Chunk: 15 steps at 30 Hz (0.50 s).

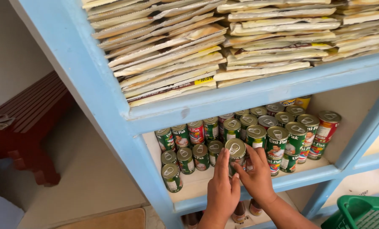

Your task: Organizing and straightening canned goods on a store shelf.

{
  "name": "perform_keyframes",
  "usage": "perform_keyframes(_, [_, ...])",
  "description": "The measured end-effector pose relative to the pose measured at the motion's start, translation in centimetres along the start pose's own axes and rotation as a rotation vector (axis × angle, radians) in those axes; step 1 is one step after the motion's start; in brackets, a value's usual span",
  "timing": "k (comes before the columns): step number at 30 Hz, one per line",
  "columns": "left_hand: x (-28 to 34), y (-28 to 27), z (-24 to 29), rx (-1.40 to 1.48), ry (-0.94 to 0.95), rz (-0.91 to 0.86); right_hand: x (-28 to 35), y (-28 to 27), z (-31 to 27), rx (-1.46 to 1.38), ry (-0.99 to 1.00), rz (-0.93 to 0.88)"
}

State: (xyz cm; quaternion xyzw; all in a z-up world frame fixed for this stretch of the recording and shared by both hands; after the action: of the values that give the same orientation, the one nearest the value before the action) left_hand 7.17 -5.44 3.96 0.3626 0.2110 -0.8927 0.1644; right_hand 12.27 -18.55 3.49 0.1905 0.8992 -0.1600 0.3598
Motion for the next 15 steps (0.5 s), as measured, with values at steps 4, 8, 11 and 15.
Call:
perform_keyframes(4, [-0.4,0.8,-0.1,-0.012,-0.011,-0.004,0.0,-0.2,0.4,-0.006,-0.058,0.03])
perform_keyframes(8, [-0.5,1.5,-0.5,-0.065,-0.041,-0.045,0.5,-0.2,1.3,-0.025,-0.137,0.058])
perform_keyframes(11, [-0.5,1.8,-0.9,-0.118,-0.05,-0.085,0.9,-0.4,2.0,0.007,-0.179,0.076])
perform_keyframes(15, [-0.3,2.7,-2.1,-0.218,-0.159,-0.198,1.3,-0.1,3.6,-0.003,-0.147,0.051])
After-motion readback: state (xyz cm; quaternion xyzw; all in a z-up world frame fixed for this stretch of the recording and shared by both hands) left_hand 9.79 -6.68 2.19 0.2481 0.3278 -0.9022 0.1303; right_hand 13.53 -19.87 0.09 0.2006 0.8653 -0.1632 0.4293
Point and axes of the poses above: each hand's wrist, its own x-axis away from the middle knuckle, its own y-axis out of the palm, z = x × y, the point moved 5 cm from there along -x, towards the middle knuckle, and after that the axes turned 9 degrees about z, right-handed, at the moved point
